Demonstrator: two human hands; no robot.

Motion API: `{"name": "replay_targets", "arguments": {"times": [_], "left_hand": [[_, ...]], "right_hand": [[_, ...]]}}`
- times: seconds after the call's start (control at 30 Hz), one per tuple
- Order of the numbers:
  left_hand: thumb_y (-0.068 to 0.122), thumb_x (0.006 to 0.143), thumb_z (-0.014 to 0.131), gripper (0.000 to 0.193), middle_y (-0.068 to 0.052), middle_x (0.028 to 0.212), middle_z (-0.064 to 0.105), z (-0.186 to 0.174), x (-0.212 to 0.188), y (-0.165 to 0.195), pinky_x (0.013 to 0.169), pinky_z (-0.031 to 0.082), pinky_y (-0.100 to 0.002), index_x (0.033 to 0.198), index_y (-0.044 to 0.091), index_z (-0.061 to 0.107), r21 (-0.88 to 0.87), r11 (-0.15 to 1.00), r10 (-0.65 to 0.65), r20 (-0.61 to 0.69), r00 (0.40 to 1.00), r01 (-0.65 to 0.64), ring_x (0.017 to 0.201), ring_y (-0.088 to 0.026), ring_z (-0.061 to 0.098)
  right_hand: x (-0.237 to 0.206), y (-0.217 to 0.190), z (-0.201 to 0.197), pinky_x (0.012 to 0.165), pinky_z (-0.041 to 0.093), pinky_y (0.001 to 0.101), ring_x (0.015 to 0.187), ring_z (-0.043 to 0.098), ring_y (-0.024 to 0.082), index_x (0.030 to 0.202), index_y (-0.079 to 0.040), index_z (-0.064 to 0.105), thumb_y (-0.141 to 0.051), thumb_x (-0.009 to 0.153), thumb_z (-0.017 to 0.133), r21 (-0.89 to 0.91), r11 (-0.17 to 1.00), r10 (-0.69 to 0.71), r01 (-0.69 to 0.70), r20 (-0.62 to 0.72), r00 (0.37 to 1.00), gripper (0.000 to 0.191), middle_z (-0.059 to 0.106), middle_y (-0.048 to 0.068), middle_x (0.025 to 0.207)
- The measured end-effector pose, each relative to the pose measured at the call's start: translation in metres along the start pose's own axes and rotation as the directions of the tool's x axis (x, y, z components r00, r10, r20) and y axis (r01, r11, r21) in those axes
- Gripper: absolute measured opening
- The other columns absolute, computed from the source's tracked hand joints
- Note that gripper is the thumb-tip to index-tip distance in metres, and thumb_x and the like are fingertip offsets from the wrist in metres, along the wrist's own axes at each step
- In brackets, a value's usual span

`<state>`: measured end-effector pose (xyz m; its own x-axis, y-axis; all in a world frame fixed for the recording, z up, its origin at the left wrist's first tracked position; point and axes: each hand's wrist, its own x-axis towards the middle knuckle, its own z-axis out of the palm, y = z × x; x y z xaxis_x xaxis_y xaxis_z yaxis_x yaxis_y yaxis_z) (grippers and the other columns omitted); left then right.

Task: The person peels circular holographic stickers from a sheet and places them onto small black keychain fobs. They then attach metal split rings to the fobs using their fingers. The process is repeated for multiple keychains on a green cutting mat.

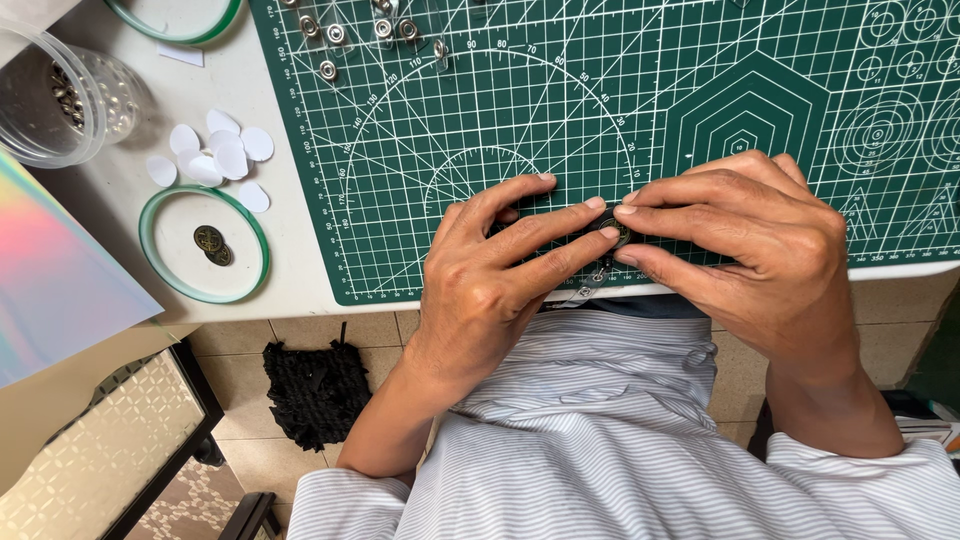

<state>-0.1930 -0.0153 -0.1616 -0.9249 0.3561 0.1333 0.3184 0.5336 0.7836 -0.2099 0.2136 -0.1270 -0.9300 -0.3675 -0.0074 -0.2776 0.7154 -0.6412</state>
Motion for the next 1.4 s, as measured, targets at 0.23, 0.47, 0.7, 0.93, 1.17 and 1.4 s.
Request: {"name": "replay_targets", "arguments": {"times": [0.23,0.47,0.7,0.93,1.17,1.4], "left_hand": [[0.018,0.093,0.074,0.029,0.010,0.129,0.072,-0.002,0.001,0.001,0.102,0.053,-0.036,0.120,0.028,0.076,0.004,1.000,-0.008,0.004,1.000,0.008,0.128,-0.023,0.063],[0.019,0.093,0.073,0.029,0.010,0.129,0.072,-0.003,0.002,0.002,0.102,0.053,-0.037,0.120,0.027,0.076,0.009,1.000,-0.011,0.006,1.000,0.011,0.129,-0.024,0.064],[0.020,0.093,0.073,0.028,0.010,0.129,0.072,-0.004,0.002,0.002,0.103,0.053,-0.037,0.120,0.027,0.077,0.004,1.000,-0.012,0.005,1.000,0.012,0.129,-0.023,0.064],[0.020,0.094,0.073,0.028,0.010,0.130,0.072,-0.002,0.003,0.003,0.104,0.053,-0.036,0.120,0.028,0.077,0.006,1.000,-0.011,-0.009,1.000,0.011,0.129,-0.023,0.064],[0.019,0.094,0.073,0.029,0.009,0.130,0.072,-0.005,0.005,0.004,0.103,0.053,-0.037,0.121,0.028,0.076,0.016,1.000,-0.007,0.008,1.000,0.006,0.128,-0.023,0.064],[0.020,0.094,0.073,0.029,0.009,0.131,0.072,-0.006,0.006,0.005,0.102,0.053,-0.036,0.122,0.028,0.076,0.028,1.000,0.007,0.009,1.000,-0.007,0.128,-0.023,0.064]], "right_hand": [[-0.001,0.001,0.001,0.077,0.044,0.0297,0.098,0.070,0.015,0.101,-0.010,0.080,-0.019,0.083,0.090,-0.002,1.000,-0.001,0.001,0.000,1.000,0.023,0.077,0.003,0.104],[0.002,-0.002,0.000,0.076,0.044,0.0288,0.100,0.070,0.016,0.101,-0.011,0.079,-0.020,0.083,0.090,0.000,1.000,-0.003,0.003,-0.005,1.000,0.023,0.078,0.002,0.105],[0.004,-0.005,0.000,0.072,0.045,0.0308,0.094,0.070,0.019,0.101,-0.007,0.077,-0.017,0.075,0.089,-0.014,1.000,-0.012,0.012,-0.032,0.999,0.030,0.077,0.006,0.097],[-0.008,0.009,0.005,0.077,0.044,0.0281,0.104,0.071,0.016,0.110,-0.011,0.078,-0.021,0.085,0.091,-0.042,0.995,-0.088,0.086,-0.050,0.995,0.029,0.078,0.002,0.109],[-0.011,0.012,0.005,0.086,0.047,0.0320,0.105,0.070,0.019,0.106,-0.010,0.079,-0.021,0.085,0.088,-0.040,0.988,-0.149,0.147,-0.053,0.987,0.025,0.078,0.004,0.111],[-0.010,0.010,0.003,0.083,0.050,0.0337,0.104,0.070,0.019,0.106,-0.008,0.079,-0.014,0.086,0.087,-0.074,0.978,-0.199,0.195,-0.045,0.979,0.023,0.077,0.006,0.114]]}}
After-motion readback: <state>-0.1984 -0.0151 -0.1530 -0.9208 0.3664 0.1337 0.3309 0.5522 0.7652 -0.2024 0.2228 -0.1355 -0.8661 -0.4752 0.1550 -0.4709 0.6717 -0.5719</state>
